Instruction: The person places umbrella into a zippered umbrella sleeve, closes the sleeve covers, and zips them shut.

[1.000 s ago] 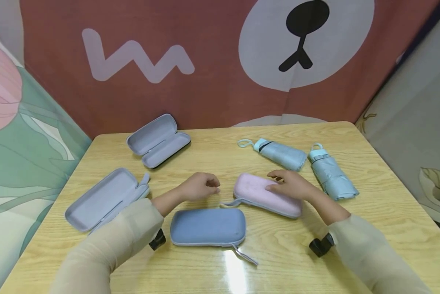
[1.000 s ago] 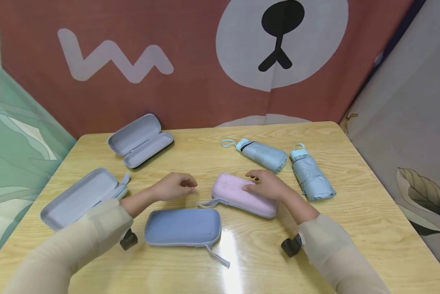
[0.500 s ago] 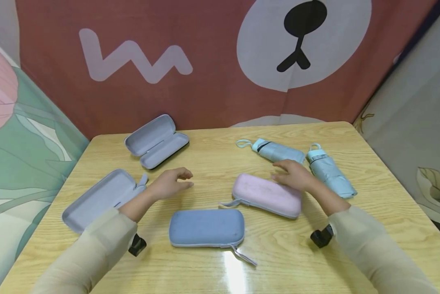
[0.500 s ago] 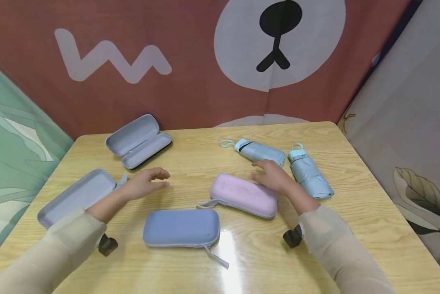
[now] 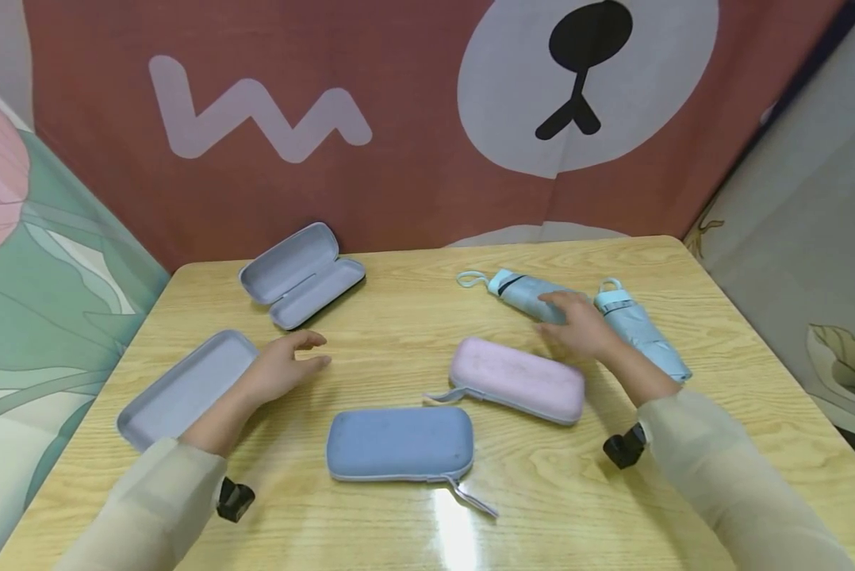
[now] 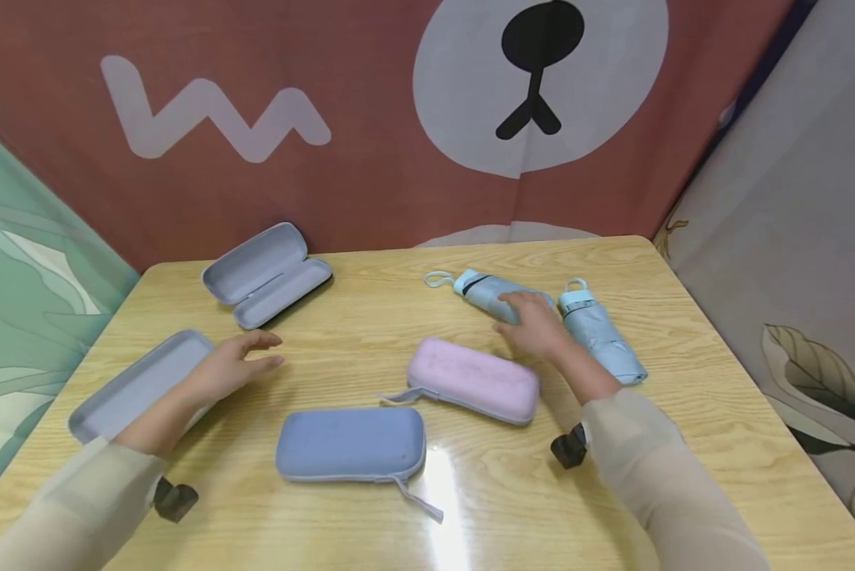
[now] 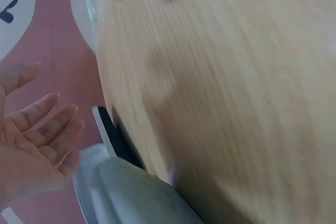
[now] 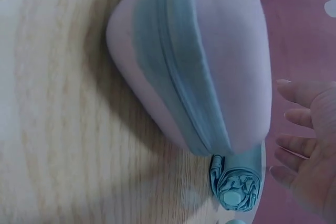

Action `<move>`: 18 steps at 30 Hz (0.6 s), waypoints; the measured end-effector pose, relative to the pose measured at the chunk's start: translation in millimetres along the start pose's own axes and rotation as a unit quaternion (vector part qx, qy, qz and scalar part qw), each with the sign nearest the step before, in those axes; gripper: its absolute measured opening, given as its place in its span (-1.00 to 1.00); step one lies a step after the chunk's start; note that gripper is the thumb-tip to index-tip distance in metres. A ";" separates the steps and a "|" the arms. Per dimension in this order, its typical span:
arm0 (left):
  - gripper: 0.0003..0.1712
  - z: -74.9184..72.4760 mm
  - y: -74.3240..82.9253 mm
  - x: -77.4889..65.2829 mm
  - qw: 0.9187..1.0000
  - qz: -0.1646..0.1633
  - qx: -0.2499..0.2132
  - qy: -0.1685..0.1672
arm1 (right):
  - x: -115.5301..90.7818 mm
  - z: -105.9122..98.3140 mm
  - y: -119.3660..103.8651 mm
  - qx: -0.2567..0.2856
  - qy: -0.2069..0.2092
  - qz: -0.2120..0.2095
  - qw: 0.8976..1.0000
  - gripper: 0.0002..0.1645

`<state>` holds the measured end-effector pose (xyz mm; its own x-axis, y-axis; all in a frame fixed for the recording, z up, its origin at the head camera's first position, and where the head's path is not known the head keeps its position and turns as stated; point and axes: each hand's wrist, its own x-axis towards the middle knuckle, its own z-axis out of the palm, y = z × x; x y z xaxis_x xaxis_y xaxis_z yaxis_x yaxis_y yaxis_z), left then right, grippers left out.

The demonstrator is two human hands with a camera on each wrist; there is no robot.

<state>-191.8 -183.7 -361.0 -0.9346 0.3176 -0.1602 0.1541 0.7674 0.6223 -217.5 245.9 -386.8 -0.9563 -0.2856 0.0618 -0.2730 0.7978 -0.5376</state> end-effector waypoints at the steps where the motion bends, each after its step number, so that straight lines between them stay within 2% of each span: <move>1: -0.39 -1.2 -2.2 -2.5 1.000 -0.002 0.002 0.004 | 0.9 -0.3 1.0 -0.002 -0.001 0.005 1.000 -0.40; 5: -0.35 -4.9 -9.7 -13.6 1.000 -0.009 0.005 0.023 | 3.8 -0.5 5.2 -0.010 -0.004 0.023 1.000 -0.34; 10: -0.30 -9.8 -16.9 -29.4 0.998 -0.035 -0.010 0.055 | 7.1 0.1 8.8 -0.018 -0.009 0.038 0.999 -0.28; 15: -0.22 -15.4 -25.0 -40.4 0.996 -0.071 -0.016 0.054 | 9.7 -0.6 12.5 -0.031 -0.015 0.049 0.998 -0.25; 18: -0.21 -18.9 -30.1 -44.9 0.996 -0.077 -0.009 0.051 | 11.3 -0.8 14.2 -0.037 -0.023 0.053 0.998 -0.22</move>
<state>-160.6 -231.6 -358.1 -0.9745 0.1385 -0.1766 0.0019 0.7919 0.6106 -232.2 254.4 -393.0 -0.9751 -0.2196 -0.0312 -0.1788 0.8614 -0.4754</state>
